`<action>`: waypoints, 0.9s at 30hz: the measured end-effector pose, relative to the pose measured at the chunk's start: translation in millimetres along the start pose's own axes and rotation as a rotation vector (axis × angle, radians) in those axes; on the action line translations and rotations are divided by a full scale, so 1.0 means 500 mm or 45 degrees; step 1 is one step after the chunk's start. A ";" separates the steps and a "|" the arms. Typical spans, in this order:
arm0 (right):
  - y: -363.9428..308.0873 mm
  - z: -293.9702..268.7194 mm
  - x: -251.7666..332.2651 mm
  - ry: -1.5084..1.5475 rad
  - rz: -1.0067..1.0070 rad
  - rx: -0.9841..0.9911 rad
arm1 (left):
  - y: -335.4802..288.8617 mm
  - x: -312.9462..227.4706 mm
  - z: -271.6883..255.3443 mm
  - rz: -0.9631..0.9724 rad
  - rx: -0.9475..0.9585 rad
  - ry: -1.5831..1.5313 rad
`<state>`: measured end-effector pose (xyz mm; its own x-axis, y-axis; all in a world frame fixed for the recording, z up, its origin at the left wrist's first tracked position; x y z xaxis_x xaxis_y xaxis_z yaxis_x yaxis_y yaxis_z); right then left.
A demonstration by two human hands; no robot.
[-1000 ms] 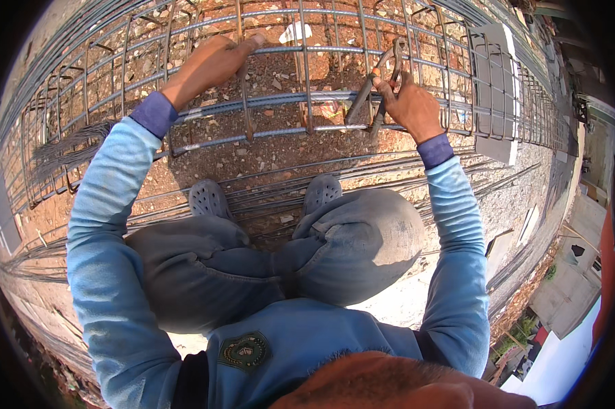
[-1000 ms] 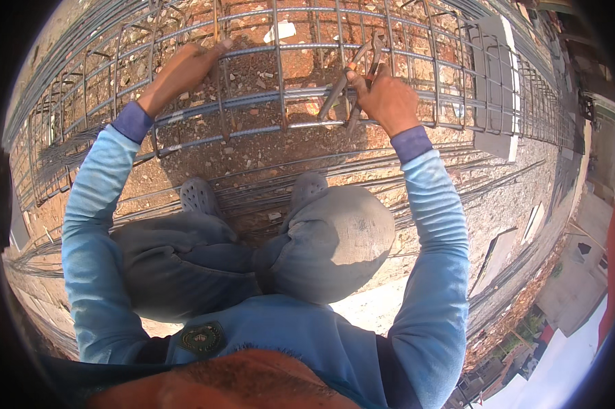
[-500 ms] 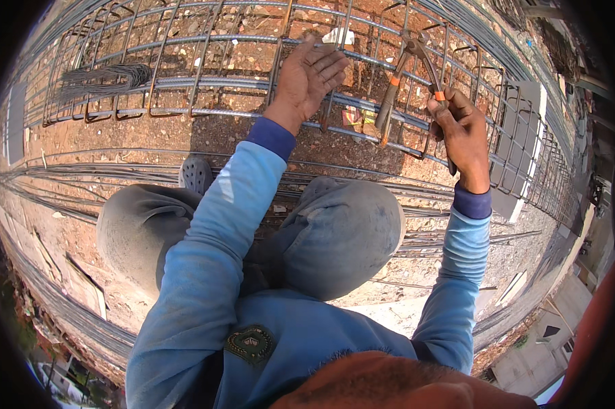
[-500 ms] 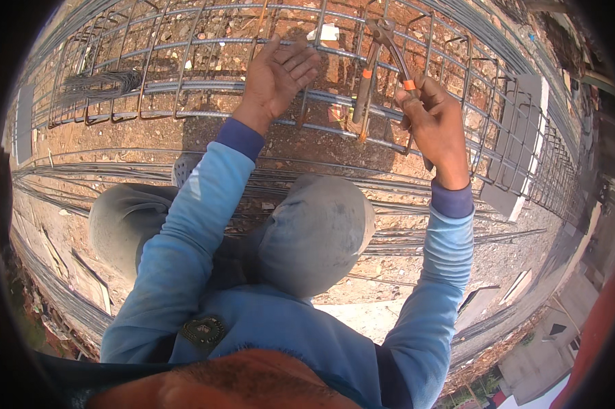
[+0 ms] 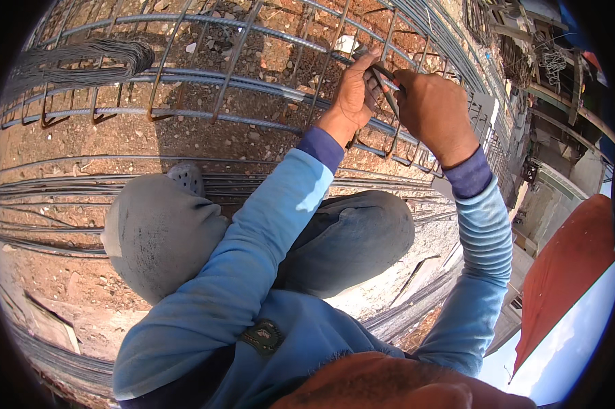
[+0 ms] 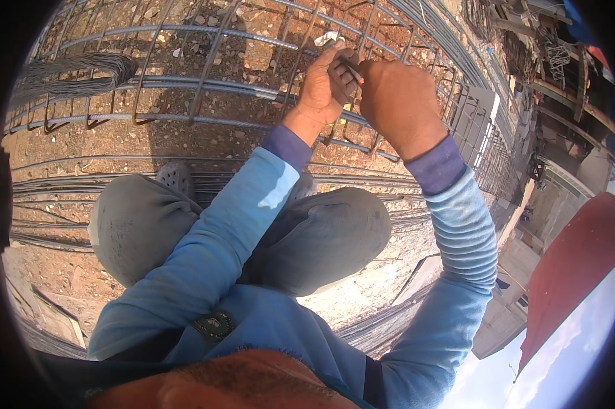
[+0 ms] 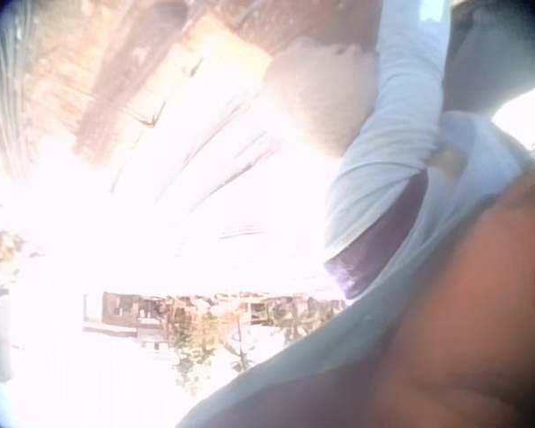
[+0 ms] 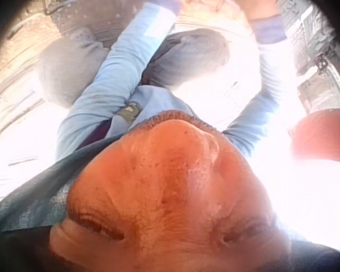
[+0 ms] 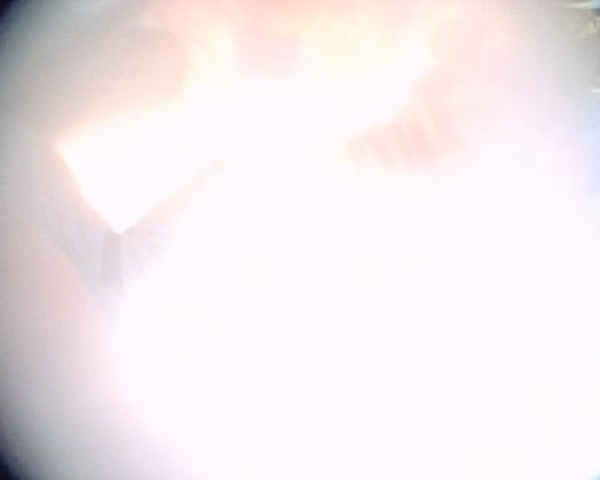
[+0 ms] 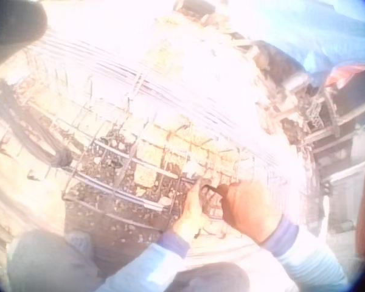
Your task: The person secures reinforcement bars by hand and using a tool to twist and cut wire ties.
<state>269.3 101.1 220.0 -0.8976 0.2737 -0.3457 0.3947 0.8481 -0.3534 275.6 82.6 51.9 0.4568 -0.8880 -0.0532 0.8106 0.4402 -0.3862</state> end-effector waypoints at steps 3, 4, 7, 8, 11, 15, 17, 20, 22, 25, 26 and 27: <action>0.027 0.003 0.064 -0.225 -0.112 0.100 | 0.005 0.013 0.009 -0.080 0.121 -0.577; 0.033 0.004 0.075 -0.253 -0.114 0.132 | 0.009 0.010 0.016 -0.094 0.115 -0.617; 0.034 -0.001 0.105 -0.408 -0.111 0.191 | -0.007 -0.007 0.054 -0.231 0.189 -0.771; 0.030 0.000 0.111 -0.423 -0.118 0.219 | -0.007 -0.008 0.053 -0.239 0.178 -0.800; 0.027 0.001 0.124 -0.503 -0.162 0.236 | -0.006 -0.026 0.080 -0.201 0.341 -1.040; 0.049 -0.016 0.127 -0.529 -0.289 0.245 | -0.002 -0.028 0.067 -0.168 0.257 -1.145; 0.063 -0.017 0.115 -0.523 -0.315 0.232 | -0.003 -0.032 0.072 -0.184 0.200 -1.135; 0.082 -0.042 0.123 -0.460 -0.380 0.096 | 0.008 -0.045 0.081 -0.123 0.150 -1.102; 0.091 -0.095 0.134 -0.604 -0.343 -0.247 | 0.010 -0.014 0.064 -0.271 -0.144 -0.995; 0.087 -0.091 0.100 -0.629 -0.156 -0.049 | 0.006 -0.018 0.066 -0.289 -0.230 -0.986; 0.078 -0.066 0.070 -0.596 -0.009 0.220 | 0.001 -0.019 0.063 -0.296 -0.298 -0.994; 0.072 -0.056 0.064 -0.531 0.019 0.364 | 0.000 -0.021 0.052 -0.275 -0.245 -0.864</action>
Point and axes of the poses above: each hand's wrist, its own y-axis towards the middle knuckle, its own z-axis out of the palm, x = y × z, the point moved 9 cm from there along y, towards the middle knuckle, and after that the axes turned 2 degrees about z, right-handed, at the moved point
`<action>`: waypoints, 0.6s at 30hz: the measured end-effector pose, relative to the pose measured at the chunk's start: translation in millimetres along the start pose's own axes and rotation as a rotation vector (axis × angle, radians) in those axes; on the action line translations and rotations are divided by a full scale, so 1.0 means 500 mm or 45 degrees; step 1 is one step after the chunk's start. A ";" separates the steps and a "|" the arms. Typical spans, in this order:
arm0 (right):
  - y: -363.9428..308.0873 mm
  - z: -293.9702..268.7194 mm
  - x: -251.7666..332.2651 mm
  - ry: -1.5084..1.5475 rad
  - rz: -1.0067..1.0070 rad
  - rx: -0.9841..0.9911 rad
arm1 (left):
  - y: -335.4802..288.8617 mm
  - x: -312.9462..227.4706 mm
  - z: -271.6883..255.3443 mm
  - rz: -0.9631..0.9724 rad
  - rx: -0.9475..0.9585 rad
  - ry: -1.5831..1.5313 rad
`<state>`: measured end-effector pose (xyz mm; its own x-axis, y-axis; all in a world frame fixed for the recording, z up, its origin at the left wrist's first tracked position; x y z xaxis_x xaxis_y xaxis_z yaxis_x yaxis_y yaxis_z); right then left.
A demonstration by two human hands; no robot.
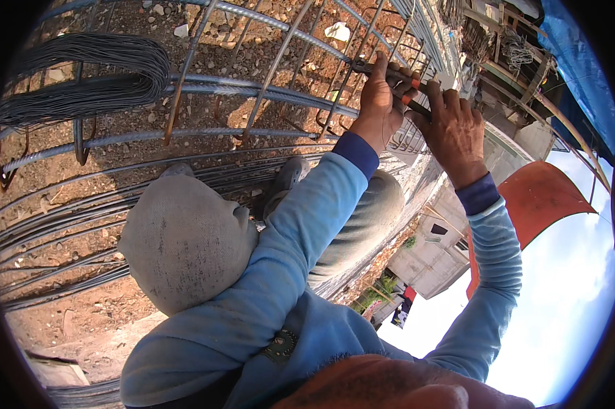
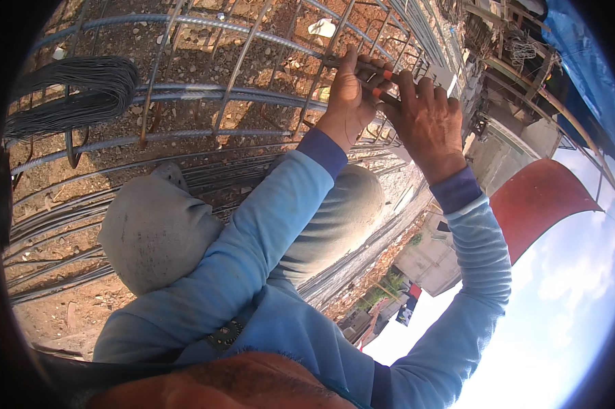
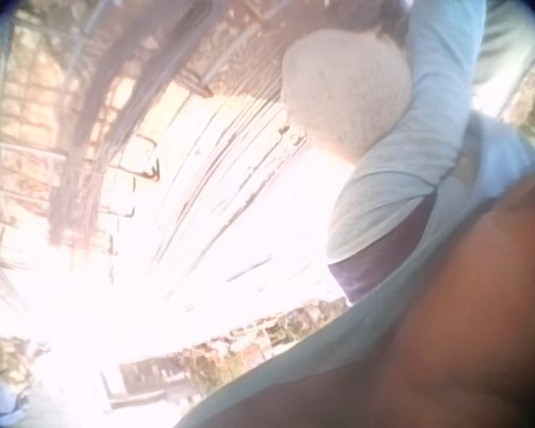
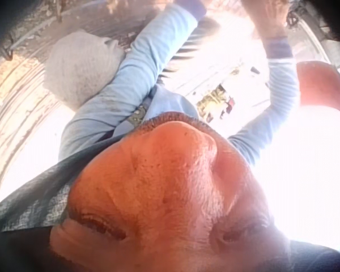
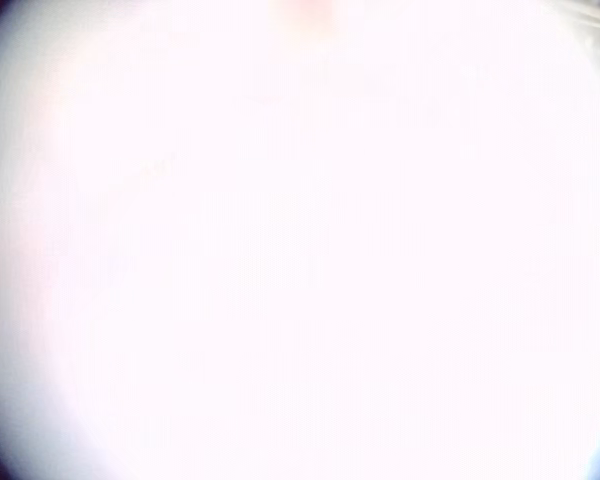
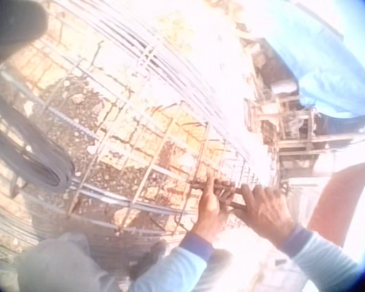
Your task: The person secures reinforcement bars by hand and using a tool to twist and cut wire ties.
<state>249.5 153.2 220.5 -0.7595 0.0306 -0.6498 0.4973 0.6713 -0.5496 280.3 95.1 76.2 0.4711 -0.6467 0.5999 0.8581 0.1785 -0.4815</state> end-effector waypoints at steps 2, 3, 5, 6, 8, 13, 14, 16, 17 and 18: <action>-0.011 0.024 -0.009 0.110 0.041 0.142 | -0.013 0.006 -0.005 -0.031 -0.018 0.026; -0.018 0.045 -0.015 0.225 0.075 0.284 | -0.018 0.012 -0.009 -0.054 -0.040 0.053; -0.019 0.040 -0.040 0.411 0.031 0.235 | -0.025 0.013 -0.005 -0.075 -0.030 0.057; -0.023 0.031 -0.043 0.596 -0.016 0.188 | -0.028 0.016 -0.008 -0.084 -0.074 0.044; -0.063 0.005 -0.042 0.625 0.031 0.074 | -0.032 0.015 -0.009 -0.090 -0.120 0.031; -0.211 0.102 -0.047 1.867 0.789 -0.127 | -0.015 -0.005 -0.013 -0.034 -0.031 0.161; -0.241 0.138 -0.014 2.005 0.837 -0.072 | -0.007 0.011 -0.012 -0.082 0.024 0.069; -0.274 0.199 0.064 2.264 0.828 0.068 | -0.022 0.014 -0.012 -0.090 -0.030 0.135; -0.281 0.199 0.070 2.033 0.840 -0.031 | -0.032 0.010 -0.013 -0.082 -0.085 0.196; -0.295 0.190 0.061 1.908 0.851 -0.032 | -0.040 0.013 -0.010 -0.095 -0.097 0.196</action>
Point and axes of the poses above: each hand's wrist, its own y-axis towards the middle knuckle, its own z-axis out of the palm, x = y × z, the point moved 9 cm from there along y, towards the middle knuckle, and after that the axes turned 2 degrees about z, right-handed, at the moved point
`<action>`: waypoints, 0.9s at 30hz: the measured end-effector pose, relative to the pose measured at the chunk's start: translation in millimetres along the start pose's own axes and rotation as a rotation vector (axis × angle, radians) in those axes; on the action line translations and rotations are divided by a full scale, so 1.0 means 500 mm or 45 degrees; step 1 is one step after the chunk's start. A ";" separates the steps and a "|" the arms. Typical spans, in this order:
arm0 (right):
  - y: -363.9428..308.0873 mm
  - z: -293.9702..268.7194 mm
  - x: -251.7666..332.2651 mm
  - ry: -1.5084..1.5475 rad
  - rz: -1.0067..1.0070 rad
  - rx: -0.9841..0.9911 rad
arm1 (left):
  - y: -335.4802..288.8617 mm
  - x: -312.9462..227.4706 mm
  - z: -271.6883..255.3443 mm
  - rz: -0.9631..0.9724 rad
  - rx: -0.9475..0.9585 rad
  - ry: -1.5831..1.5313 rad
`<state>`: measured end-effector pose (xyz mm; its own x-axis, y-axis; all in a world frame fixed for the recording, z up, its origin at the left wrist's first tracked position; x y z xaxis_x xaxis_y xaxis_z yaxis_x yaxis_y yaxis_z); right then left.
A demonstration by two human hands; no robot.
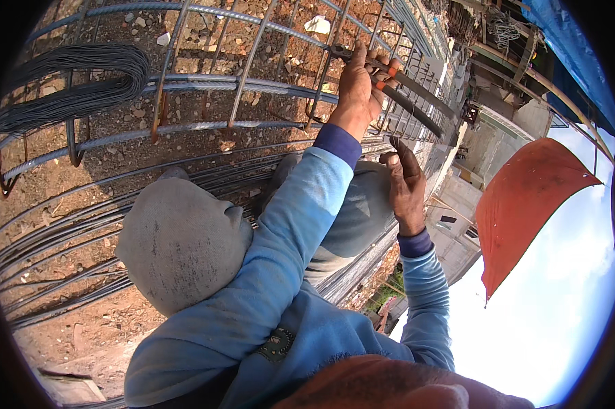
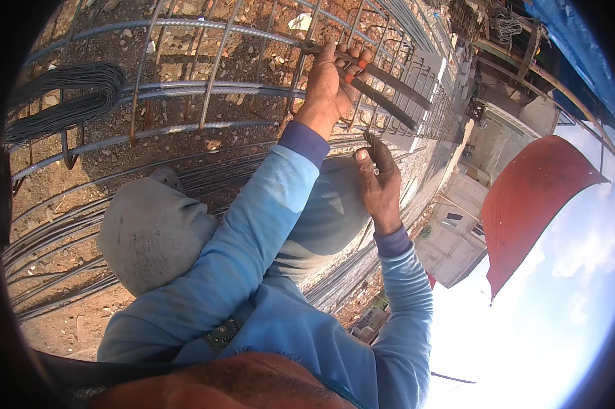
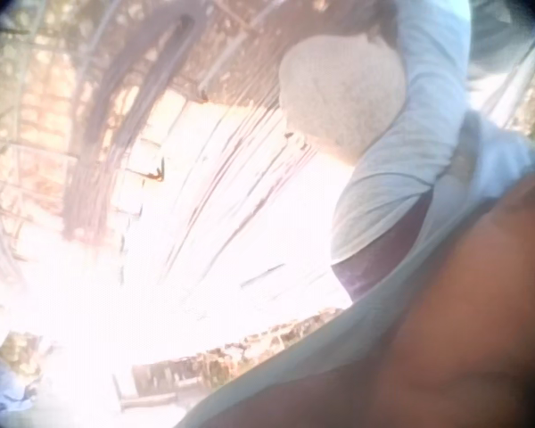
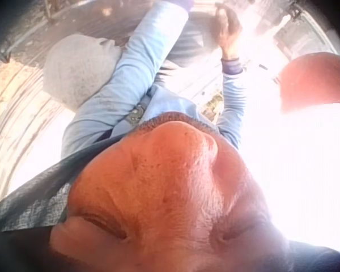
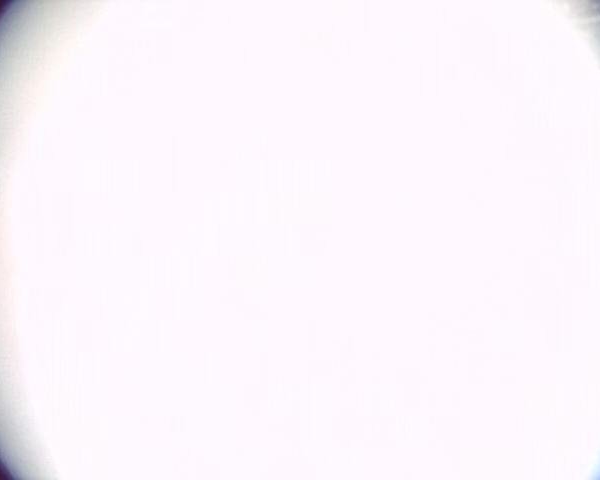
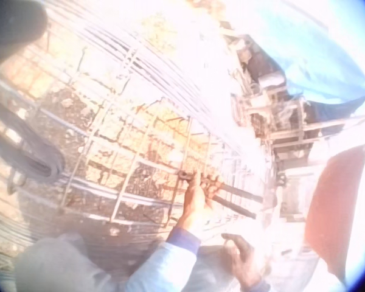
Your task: The person secures reinforcement bars by hand and using a tool to twist and cut wire ties.
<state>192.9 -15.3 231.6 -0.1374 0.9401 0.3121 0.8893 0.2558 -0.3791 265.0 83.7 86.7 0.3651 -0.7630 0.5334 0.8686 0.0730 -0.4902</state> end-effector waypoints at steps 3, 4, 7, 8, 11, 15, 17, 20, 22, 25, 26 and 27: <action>-0.034 -0.056 0.033 -0.304 -0.225 -0.220 | 0.009 -0.008 -0.012 0.010 0.051 0.039; -0.045 -0.077 0.047 -0.409 -0.344 -0.258 | 0.007 -0.004 -0.009 0.002 0.069 0.013; -0.077 -0.113 0.091 -0.867 -0.652 -0.202 | 0.005 -0.007 -0.015 0.005 0.069 0.085; -0.081 -0.147 0.073 -0.877 -0.649 -0.212 | 0.005 -0.006 -0.014 0.003 0.075 0.078; -0.097 -0.242 -0.009 -0.967 -0.449 -0.199 | 0.010 -0.001 -0.022 0.021 0.118 0.089; -0.131 -0.321 -0.088 -1.216 -0.408 -0.259 | 0.002 0.003 -0.025 -0.001 0.057 -0.062; -0.130 -0.350 -0.104 -1.336 -0.331 -0.299 | -0.001 0.009 -0.019 -0.017 0.058 -0.093; -0.099 -0.376 -0.046 -0.931 -0.261 -0.328 | 0.002 0.016 -0.008 0.013 0.129 -0.063; -0.063 -0.343 0.107 -0.713 -0.455 -0.418 | 0.009 -0.001 -0.004 0.067 0.068 -0.088; 0.000 -0.148 0.259 -1.092 -0.650 -0.293 | 0.020 -0.016 -0.009 0.144 0.071 -0.122; 0.021 -0.079 0.265 -1.332 -0.762 -0.220 | 0.017 -0.014 -0.006 0.151 0.043 -0.141; 0.035 -0.032 0.263 -1.400 -0.867 -0.197 | 0.013 -0.003 0.000 0.142 0.020 -0.160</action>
Point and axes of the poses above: each hand's wrist, its own y-axis towards the middle knuckle, its own z-axis out of the palm, x = y × z, the point moved 9 cm from there along y, towards the middle knuckle, and after that the axes turned 2 degrees about z, right-handed, at the moved point
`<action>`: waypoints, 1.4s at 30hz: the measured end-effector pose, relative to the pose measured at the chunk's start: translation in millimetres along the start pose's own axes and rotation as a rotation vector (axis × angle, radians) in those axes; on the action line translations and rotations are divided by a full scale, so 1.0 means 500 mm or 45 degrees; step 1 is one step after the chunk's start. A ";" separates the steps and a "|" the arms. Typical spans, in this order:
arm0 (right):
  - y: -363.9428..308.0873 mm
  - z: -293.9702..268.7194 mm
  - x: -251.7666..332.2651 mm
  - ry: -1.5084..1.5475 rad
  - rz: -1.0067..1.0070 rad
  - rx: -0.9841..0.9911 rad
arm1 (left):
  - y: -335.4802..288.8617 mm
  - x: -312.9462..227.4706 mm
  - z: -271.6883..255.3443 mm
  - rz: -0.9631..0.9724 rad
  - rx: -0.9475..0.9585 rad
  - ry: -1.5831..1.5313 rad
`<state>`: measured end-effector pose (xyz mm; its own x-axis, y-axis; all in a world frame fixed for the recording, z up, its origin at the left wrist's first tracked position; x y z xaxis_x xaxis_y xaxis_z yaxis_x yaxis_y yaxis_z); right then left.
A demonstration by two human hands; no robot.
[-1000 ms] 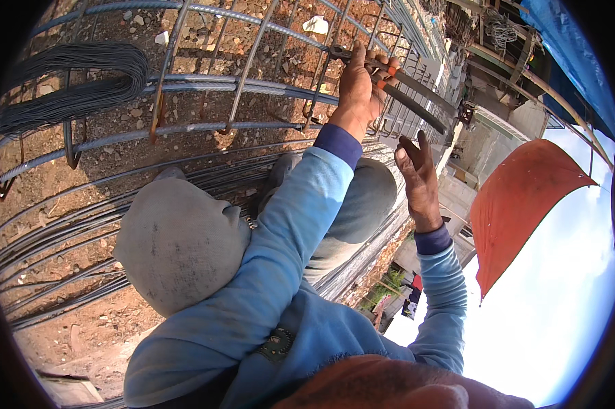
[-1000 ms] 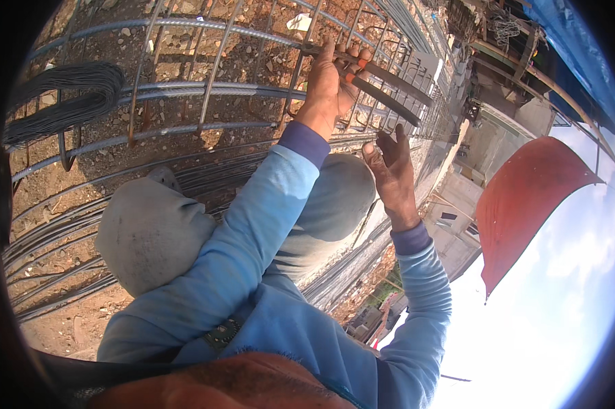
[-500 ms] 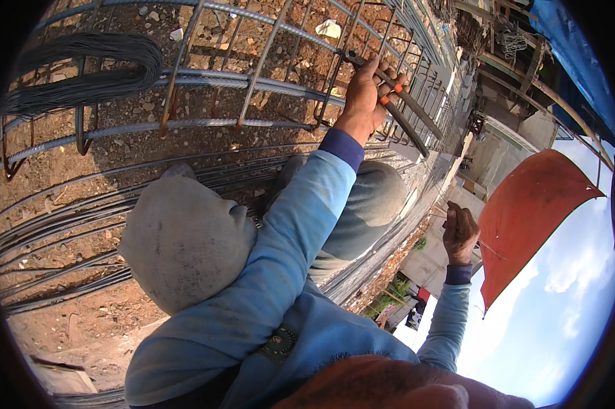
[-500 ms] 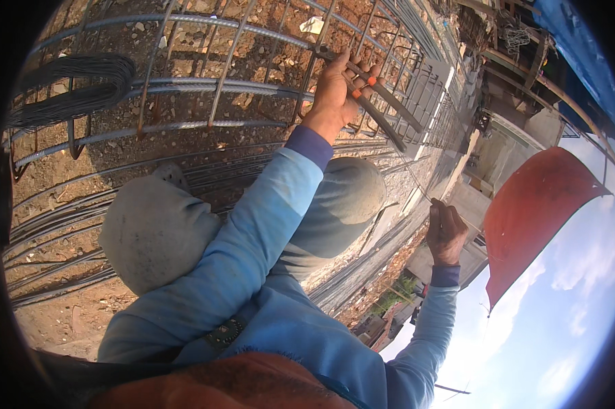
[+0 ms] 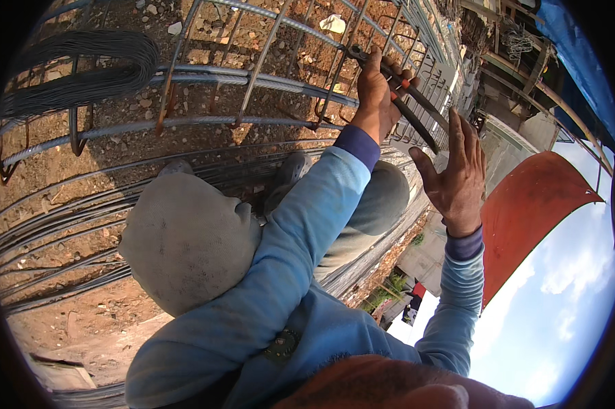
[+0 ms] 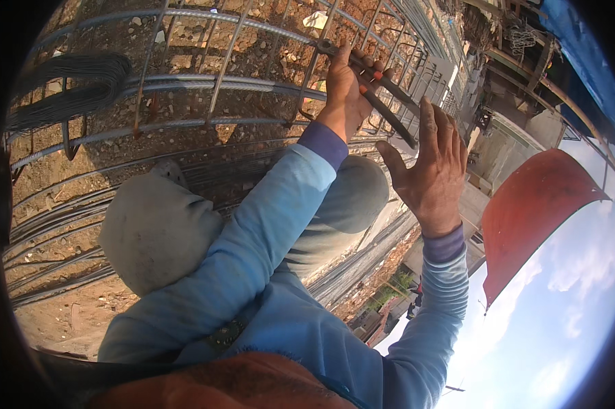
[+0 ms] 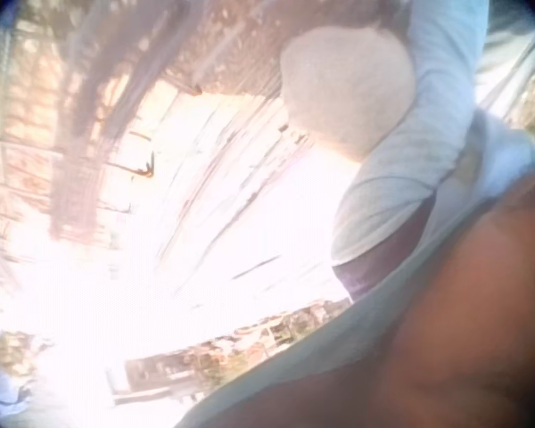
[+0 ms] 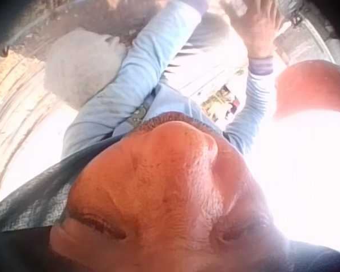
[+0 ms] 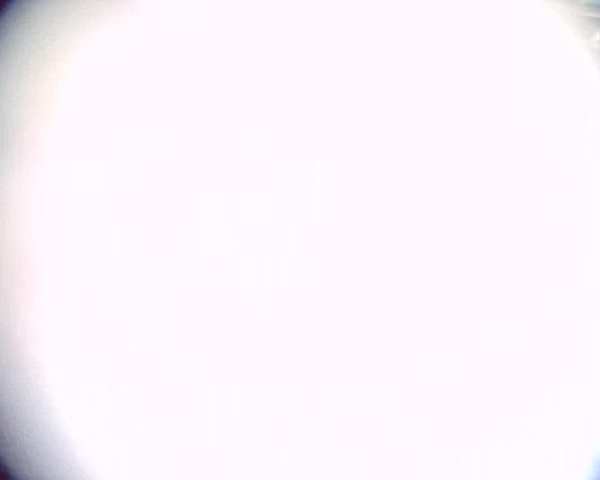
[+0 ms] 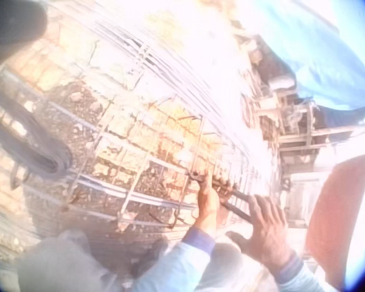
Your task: The person secures reinforcement bars by hand and using a tool to twist and cut wire ties.
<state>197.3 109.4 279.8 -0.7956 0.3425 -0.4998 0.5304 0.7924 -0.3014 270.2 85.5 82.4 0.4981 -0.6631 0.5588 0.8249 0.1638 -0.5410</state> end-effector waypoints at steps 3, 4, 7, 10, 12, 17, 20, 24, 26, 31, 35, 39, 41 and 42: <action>0.051 0.089 -0.001 -0.141 -0.011 0.111 | 0.012 0.029 0.005 -0.093 0.147 -0.137; 0.065 0.119 -0.028 -0.162 0.092 0.247 | 0.021 0.033 -0.010 -0.113 0.101 -0.137; 0.081 0.110 -0.033 -0.190 -0.111 0.104 | 0.003 0.023 -0.001 -0.112 0.167 -0.040; 0.104 0.088 -0.009 -0.256 -0.171 0.182 | -0.007 0.010 0.002 -0.111 0.228 0.065; 0.111 0.077 0.004 -0.343 -0.272 0.114 | -0.013 0.014 0.016 -0.160 0.309 -0.031; 0.127 0.096 -0.011 -0.420 -0.270 0.083 | 0.001 0.039 0.022 -0.177 0.394 -0.178; 0.135 0.082 -0.032 -0.350 -0.235 -0.016 | 0.015 0.027 0.036 -0.094 0.226 -0.237; 0.139 0.117 -0.097 -0.031 -0.122 0.350 | 0.009 0.025 0.013 -0.062 0.175 0.022; 0.167 0.094 -0.071 0.217 -0.071 0.439 | 0.004 0.013 0.004 -0.090 0.150 0.022; 0.135 0.164 -0.091 0.543 0.437 1.318 | 0.008 0.002 0.011 -0.136 0.286 -0.126; 0.123 0.211 -0.112 0.973 0.536 1.519 | 0.001 0.023 0.014 -0.242 0.267 -0.257; 0.048 0.251 -0.070 1.123 0.495 1.367 | 0.000 0.024 -0.008 -0.296 0.315 -0.165; 0.033 0.270 -0.057 1.196 0.485 1.298 | 0.007 0.024 -0.019 -0.359 0.406 -0.208; 0.024 0.280 -0.065 1.137 0.597 1.324 | 0.006 0.032 -0.016 -0.425 0.497 -0.250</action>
<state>270.5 36.9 179.0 -0.1998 0.9650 -0.1698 0.4480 -0.0641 -0.8917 278.4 69.7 84.9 0.2018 -0.5830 0.7870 0.9660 0.2511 -0.0617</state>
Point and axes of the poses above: each hand's wrist, its own y-axis towards the middle knuckle, its own z-axis out of the palm, x = y × z, the point moved 9 cm from there along y, towards the middle knuckle, and after that the axes turned 2 degrees about z, right-handed, at the moved point
